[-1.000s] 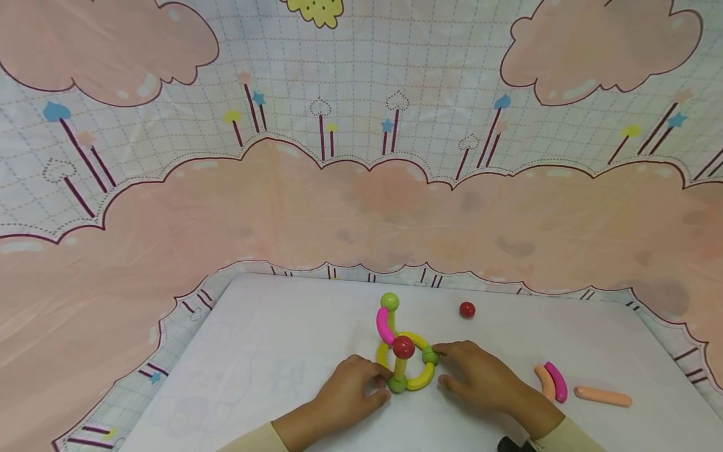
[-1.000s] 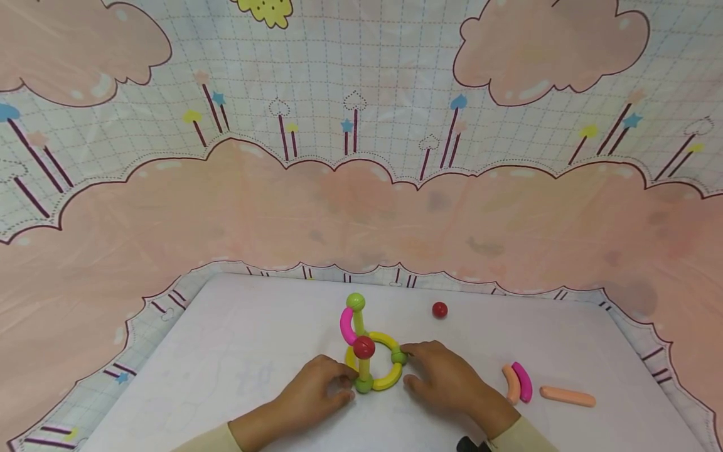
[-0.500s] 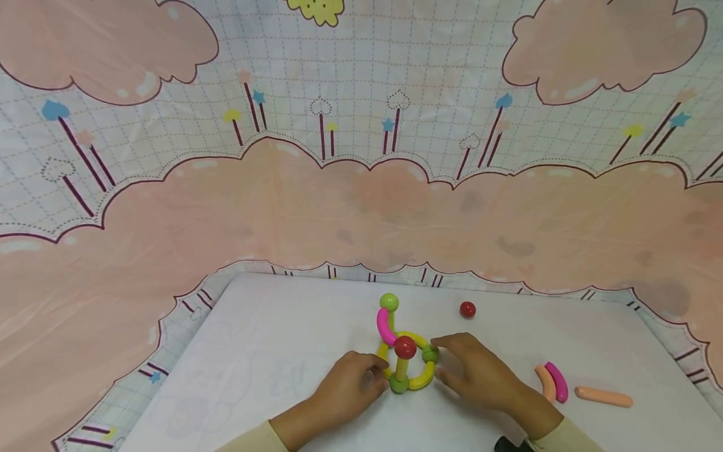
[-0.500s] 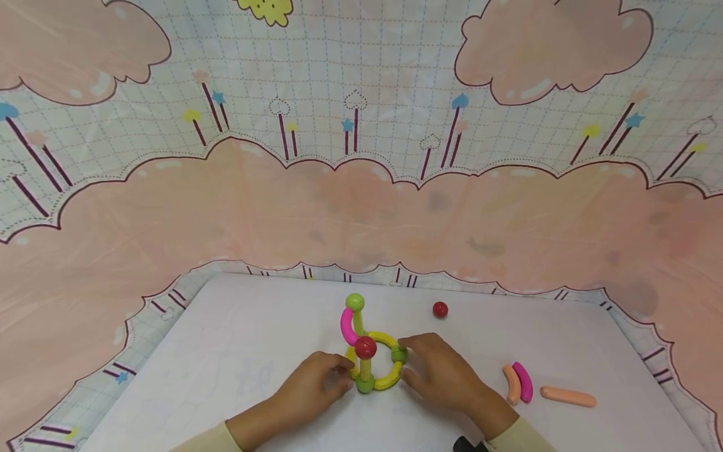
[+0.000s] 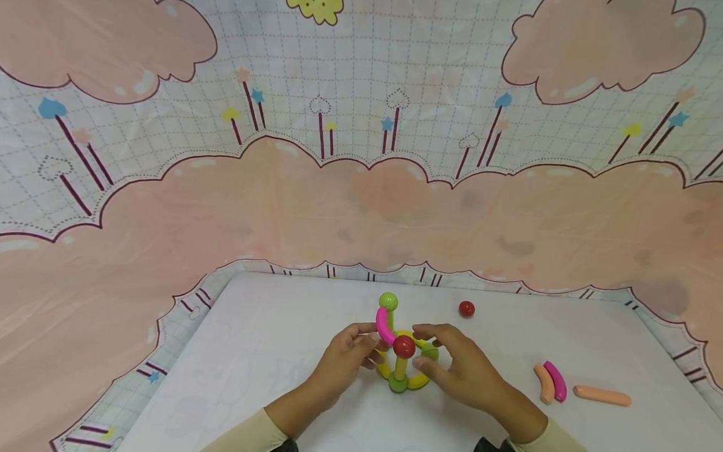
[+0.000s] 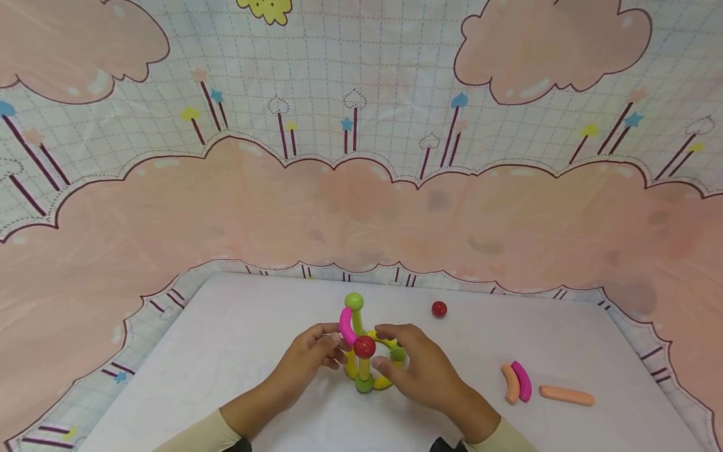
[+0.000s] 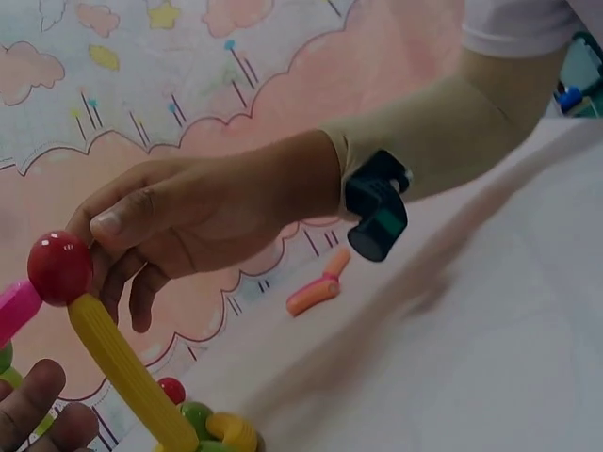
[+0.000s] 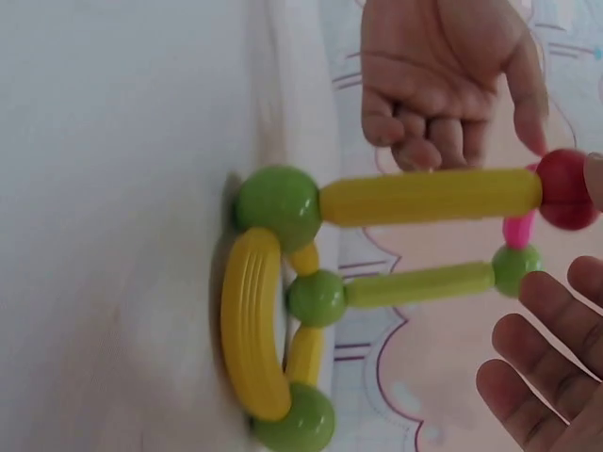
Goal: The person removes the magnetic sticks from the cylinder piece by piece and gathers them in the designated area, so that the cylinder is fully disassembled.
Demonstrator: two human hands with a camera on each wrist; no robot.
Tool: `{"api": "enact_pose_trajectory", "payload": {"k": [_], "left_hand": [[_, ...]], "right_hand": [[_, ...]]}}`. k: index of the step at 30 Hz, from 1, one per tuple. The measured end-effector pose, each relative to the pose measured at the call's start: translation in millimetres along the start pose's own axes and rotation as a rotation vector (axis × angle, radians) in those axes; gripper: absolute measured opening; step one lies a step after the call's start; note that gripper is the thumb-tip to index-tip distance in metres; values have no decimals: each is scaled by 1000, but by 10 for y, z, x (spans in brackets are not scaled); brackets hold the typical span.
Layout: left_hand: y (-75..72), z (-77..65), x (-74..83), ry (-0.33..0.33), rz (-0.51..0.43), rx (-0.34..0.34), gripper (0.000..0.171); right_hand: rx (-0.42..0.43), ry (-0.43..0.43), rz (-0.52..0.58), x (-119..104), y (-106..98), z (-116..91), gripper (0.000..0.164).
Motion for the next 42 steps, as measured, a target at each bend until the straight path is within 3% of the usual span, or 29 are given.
{"api": "enact_pose_trajectory", "payload": {"k": [7,13,21,30,42], "left_hand": [[38,24,-8,-60,-64,-16,54],[74,40,4,-53,-91,-26,58],[113,57,34,-65,-120,-8,61],[128,56,58,-97,-107,40,64],[133,54,90,-78,-99,49,60]], "right_hand": [[19,-4,-1,-75,59,69,57],[43,-57,-2,-111,97,96,52],[32,-31,28,-110,127,103,52],[43,-57,26,-114,119,123,48],[46,-58,24,-92,121,121,49]]}}
Point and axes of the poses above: each hand's wrist, its own z-axis towards the middle knuckle, its own y-axis out of the palm, x = y × z, the point moved 5 cm from there along z, towards the middle knuckle, and after that the axes turned 15 degrees about -y, right-handed, at the moved point
